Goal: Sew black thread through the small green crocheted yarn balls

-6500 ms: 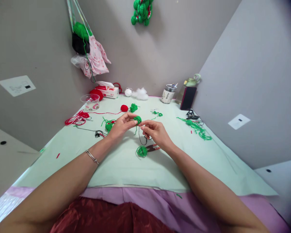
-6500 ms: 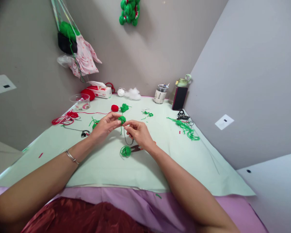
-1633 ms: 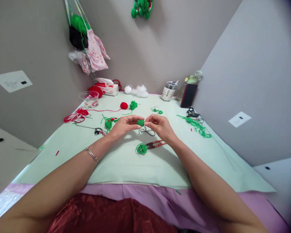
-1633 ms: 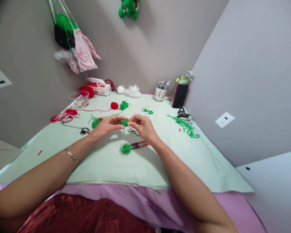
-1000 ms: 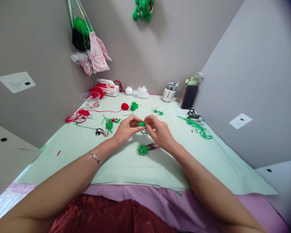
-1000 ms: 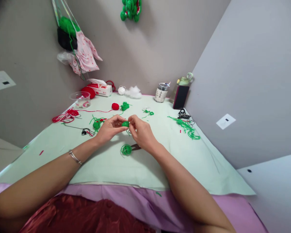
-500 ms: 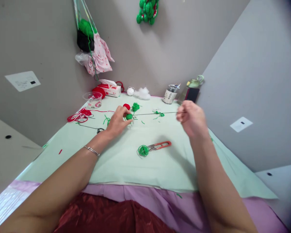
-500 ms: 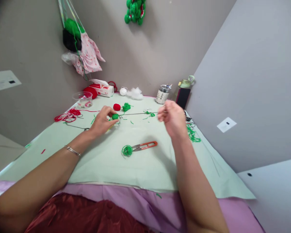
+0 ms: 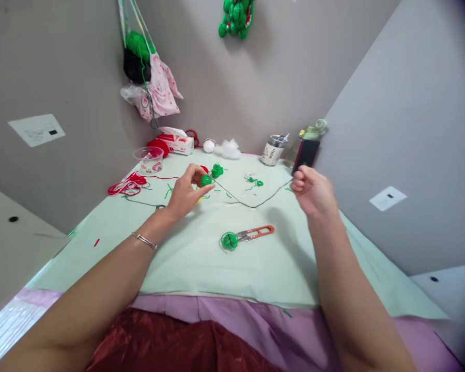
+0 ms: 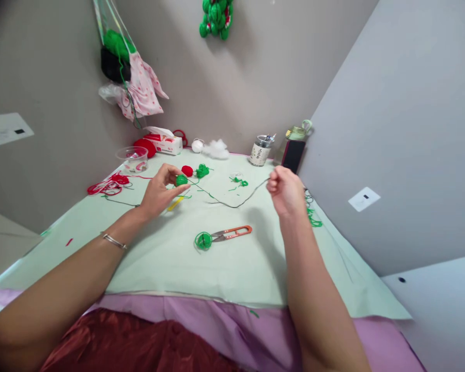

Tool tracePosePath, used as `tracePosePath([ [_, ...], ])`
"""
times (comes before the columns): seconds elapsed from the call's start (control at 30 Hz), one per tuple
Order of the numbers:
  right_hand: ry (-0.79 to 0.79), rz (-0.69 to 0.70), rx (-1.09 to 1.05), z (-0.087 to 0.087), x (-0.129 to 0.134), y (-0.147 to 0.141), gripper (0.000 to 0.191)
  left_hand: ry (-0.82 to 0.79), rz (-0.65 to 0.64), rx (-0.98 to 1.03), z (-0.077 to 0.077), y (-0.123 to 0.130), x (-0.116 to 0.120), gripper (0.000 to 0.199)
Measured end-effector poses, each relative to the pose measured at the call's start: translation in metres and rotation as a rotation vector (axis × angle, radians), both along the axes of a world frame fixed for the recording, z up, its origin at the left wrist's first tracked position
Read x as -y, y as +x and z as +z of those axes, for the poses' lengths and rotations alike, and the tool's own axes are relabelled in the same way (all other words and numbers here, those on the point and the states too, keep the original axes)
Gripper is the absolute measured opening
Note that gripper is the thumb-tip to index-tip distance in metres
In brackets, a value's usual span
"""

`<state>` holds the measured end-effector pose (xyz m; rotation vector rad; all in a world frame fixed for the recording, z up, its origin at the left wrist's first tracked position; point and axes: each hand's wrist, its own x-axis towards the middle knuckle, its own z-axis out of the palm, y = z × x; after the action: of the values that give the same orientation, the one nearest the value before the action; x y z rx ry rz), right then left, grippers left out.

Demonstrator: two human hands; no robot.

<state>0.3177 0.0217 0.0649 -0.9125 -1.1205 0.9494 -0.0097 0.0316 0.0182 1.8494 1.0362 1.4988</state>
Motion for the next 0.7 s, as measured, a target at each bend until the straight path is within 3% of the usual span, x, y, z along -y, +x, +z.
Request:
tracePosePath([
  [0.13,-0.097,0.120,0.036,-0.004,0.013,-0.056,0.033,-0.188,-0.262,0.110,-0.002,0.014,0.011,0.040],
  [0.23,-0.131,0.146,0.053,-0.007,0.020,-0.075,0.033,-0.260,-0.357,0.072,-0.001,0.018,0.015,0.036],
  [0.37,-0.136,0.164,0.069,-0.008,0.026,-0.081,0.033,-0.280,-0.370,0.056,0.001,0.019,0.018,0.039],
  [0.53,-0.076,0.233,0.218,-0.011,0.035,-0.093,0.027,-0.251,-0.296,0.112,0.001,0.020,0.017,0.039],
  [0.7,-0.129,0.298,0.201,-0.023,0.035,-0.103,0.033,-0.160,-0.371,0.108,0.001,0.021,0.021,0.035],
])
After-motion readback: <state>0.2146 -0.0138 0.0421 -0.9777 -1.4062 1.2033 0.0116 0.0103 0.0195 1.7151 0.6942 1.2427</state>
